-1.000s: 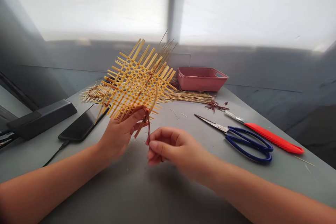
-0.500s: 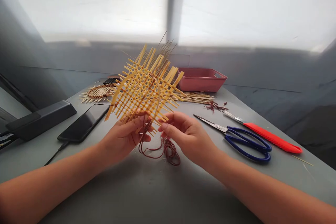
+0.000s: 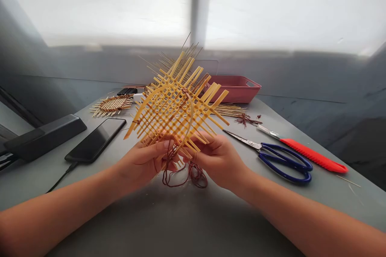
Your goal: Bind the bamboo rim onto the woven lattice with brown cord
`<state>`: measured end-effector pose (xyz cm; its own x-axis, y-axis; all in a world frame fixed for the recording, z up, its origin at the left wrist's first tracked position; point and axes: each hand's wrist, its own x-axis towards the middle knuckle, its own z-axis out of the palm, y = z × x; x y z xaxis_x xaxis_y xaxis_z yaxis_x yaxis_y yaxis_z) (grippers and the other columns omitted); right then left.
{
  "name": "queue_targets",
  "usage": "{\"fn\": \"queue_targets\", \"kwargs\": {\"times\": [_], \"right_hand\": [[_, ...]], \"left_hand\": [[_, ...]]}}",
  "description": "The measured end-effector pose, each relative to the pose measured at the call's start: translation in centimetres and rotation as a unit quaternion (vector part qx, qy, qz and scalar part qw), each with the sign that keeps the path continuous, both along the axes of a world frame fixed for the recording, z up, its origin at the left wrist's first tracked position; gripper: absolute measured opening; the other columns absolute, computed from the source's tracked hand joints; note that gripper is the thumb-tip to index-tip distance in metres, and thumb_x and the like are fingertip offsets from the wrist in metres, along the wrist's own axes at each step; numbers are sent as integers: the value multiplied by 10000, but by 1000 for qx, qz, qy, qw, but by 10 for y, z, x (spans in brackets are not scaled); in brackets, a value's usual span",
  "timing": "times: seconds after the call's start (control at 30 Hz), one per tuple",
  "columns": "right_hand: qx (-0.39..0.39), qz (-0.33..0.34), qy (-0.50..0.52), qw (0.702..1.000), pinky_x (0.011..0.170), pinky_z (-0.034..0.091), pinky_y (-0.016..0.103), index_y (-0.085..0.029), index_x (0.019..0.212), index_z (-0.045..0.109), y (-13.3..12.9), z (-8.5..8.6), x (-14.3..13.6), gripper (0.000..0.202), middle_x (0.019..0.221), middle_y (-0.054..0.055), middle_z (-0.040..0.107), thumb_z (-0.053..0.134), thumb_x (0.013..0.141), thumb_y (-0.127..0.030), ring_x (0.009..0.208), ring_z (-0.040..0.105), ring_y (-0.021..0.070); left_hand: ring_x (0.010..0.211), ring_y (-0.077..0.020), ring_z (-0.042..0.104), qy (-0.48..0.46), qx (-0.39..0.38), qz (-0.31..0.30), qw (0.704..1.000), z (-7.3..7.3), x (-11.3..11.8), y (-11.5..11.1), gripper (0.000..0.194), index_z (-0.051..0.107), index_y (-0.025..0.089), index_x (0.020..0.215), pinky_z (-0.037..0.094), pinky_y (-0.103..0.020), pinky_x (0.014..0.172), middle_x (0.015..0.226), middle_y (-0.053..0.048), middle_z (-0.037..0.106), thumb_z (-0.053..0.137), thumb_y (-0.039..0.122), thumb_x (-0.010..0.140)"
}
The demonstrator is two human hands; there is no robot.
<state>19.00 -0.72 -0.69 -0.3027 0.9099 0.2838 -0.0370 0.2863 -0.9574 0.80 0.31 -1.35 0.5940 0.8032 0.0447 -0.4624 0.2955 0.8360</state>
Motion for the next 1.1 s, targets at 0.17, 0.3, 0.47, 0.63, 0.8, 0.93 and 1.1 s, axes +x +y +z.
{"fn": "queue_targets", "kwargs": {"times": [0.17, 0.3, 0.47, 0.63, 0.8, 0.93, 1.1], "right_hand": [[-51, 24, 56, 997, 647, 525, 297, -230, 693, 642, 0, 2, 1, 265, 674, -7, 611, 817, 749, -420, 633, 570, 142], [-126, 38, 131, 983, 712, 549, 328, -260, 778, 657, 6, 4, 4, 211, 759, -9, 648, 816, 725, -389, 728, 635, 175], [-142, -8, 197, 970, 919, 543, 404, -275, 811, 635, 14, 5, 7, 156, 1052, 6, 702, 734, 736, -369, 1024, 662, 233], [-130, -79, 168, 974, 604, 545, 341, -251, 650, 420, 15, 9, 10, 353, 574, -52, 440, 743, 741, -360, 513, 471, 136], [-103, -31, 99, 989, 397, 255, 248, -238, 637, 326, 16, 12, 14, 514, 510, -93, 238, 772, 732, -476, 428, 168, 77], [17, -50, 1, 999, 449, 256, 251, -230, 654, 431, 22, 11, 22, 455, 589, -65, 338, 792, 730, -496, 507, 282, 93], [206, -30, -233, 950, 467, 274, 264, -226, 599, 406, 27, 12, 35, 408, 577, -49, 354, 700, 809, -416, 520, 317, 102]], "left_hand": [[710, -122, 647, -11, -15, -16, 1000, 0, 0, 0, 155, 742, 160, 921, 552, -229, 614, 848, -34, 676, 746, 255, 799], [633, -129, 653, -29, -13, -49, 998, -1, -1, 0, 150, 727, 153, 898, 569, -260, 613, 732, -25, 662, 721, 284, 826], [587, -152, 683, -3, -10, -49, 999, 2, -1, -1, 169, 712, 147, 930, 553, -245, 566, 706, -27, 670, 722, 279, 825], [517, -134, 648, 31, -21, 1, 999, 4, 0, -4, 237, 688, 159, 923, 568, -281, 570, 683, 9, 635, 780, 307, 763], [469, -123, 645, 56, -47, 17, 997, 3, -2, -4, 262, 656, 192, 877, 525, -256, 517, 723, 33, 622, 801, 357, 733], [420, -94, 609, 51, -45, 33, 997, 4, -2, -3, 244, 652, 189, 846, 517, -247, 497, 715, 48, 626, 806, 336, 729], [402, -85, 592, 39, -36, 47, 997, 8, -1, -5, 252, 642, 182, 825, 530, -247, 500, 671, 63, 614, 822, 315, 709]]}}
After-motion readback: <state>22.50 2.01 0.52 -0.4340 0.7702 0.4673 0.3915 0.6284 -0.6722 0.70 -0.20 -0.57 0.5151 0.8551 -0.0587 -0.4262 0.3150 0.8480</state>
